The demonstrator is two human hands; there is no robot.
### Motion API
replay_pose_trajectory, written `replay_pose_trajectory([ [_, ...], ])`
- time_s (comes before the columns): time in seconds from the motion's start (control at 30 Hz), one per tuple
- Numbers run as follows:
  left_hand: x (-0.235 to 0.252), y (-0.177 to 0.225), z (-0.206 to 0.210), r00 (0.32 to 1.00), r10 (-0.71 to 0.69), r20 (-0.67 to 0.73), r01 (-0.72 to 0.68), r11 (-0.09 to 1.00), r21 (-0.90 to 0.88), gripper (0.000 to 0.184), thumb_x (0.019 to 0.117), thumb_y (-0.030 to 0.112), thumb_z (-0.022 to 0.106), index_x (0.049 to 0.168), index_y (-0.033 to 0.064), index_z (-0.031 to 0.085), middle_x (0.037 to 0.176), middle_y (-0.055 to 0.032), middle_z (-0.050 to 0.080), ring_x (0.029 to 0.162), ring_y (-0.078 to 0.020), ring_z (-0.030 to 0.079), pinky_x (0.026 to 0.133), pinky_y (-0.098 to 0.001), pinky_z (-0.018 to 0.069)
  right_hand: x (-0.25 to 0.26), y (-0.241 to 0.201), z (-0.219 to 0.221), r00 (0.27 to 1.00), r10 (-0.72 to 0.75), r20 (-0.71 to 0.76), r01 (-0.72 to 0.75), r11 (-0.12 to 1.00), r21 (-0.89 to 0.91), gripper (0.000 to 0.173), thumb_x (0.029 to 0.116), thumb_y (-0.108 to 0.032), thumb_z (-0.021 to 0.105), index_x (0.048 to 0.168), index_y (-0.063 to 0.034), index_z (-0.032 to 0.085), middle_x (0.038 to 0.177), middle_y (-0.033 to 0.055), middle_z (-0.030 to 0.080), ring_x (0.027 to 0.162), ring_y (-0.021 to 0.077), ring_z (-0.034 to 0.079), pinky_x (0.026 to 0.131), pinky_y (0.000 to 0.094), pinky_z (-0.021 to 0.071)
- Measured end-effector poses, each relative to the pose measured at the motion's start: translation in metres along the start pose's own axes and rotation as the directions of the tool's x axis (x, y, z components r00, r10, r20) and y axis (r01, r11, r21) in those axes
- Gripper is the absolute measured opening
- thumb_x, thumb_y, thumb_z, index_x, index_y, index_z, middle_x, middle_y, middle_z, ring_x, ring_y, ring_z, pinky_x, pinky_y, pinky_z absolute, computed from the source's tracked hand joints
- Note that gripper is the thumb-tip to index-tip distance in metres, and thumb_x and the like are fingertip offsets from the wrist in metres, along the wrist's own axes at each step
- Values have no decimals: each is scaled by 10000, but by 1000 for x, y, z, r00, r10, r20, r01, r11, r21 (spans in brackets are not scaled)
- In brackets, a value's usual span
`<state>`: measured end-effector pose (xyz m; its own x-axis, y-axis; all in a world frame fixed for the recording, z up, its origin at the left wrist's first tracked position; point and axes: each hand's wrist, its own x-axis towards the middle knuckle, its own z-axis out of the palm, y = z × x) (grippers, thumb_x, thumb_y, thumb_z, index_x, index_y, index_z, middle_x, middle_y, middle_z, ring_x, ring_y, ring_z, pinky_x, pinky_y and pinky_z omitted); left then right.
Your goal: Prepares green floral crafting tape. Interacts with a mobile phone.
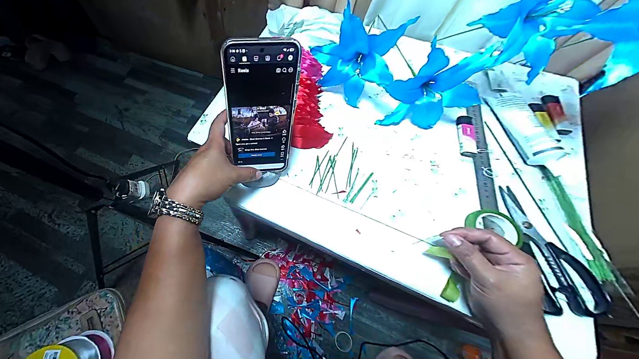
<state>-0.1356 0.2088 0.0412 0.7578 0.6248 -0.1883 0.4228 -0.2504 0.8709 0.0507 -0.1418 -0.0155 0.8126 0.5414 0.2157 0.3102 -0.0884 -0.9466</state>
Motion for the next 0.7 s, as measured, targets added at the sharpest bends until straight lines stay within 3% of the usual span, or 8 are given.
replay_pose_trajectory([
  [0.23, 7, -4, 7, 998, 53, -32, -55, 996, -71, 1140, 742, -27, 853, 1604, 165, 133, 1362, -133, 615, 1186, -185, 665, 1032, -401, 544, -1, 2, -1, 1000, -15, 11, 15, 1000, 1, 101, 955, -139, 647, 959, -193, 732, 765, -179, 667, 589, -79, 548, 550, 90, 456],
  [0.43, 0, 3, 2, 997, 67, -46, -67, 998, -15, 1167, 758, 41, 874, 1621, 171, 99, 1294, -150, 636, 1103, -197, 690, 974, -399, 566, -2, 2, -2, 1000, -11, 14, 11, 1000, 2, 114, 951, -124, 637, 954, -190, 731, 763, -175, 665, 591, -77, 550, 549, 89, 455],
  [0.53, -3, 5, 1, 987, 121, -105, -121, 993, -1, 1104, 789, 94, 858, 1623, 176, 139, 1294, -159, 609, 1117, -225, 665, 953, -417, 558, -2, 2, -2, 1000, -18, 12, 18, 1000, 2, 116, 948, -114, 640, 955, -185, 732, 776, -173, 671, 602, -77, 555, 554, 90, 458],
  [0.7, 3, -2, 4, 974, 200, -111, -221, 949, -227, 939, 802, 14, 793, 1569, 128, 264, 1308, -114, 631, 1157, -163, 661, 993, -332, 553, -2, 4, -3, 999, -23, 23, 23, 1000, -10, 114, 952, -122, 635, 963, -188, 727, 781, -180, 669, 609, -81, 556, 563, 89, 460],
])
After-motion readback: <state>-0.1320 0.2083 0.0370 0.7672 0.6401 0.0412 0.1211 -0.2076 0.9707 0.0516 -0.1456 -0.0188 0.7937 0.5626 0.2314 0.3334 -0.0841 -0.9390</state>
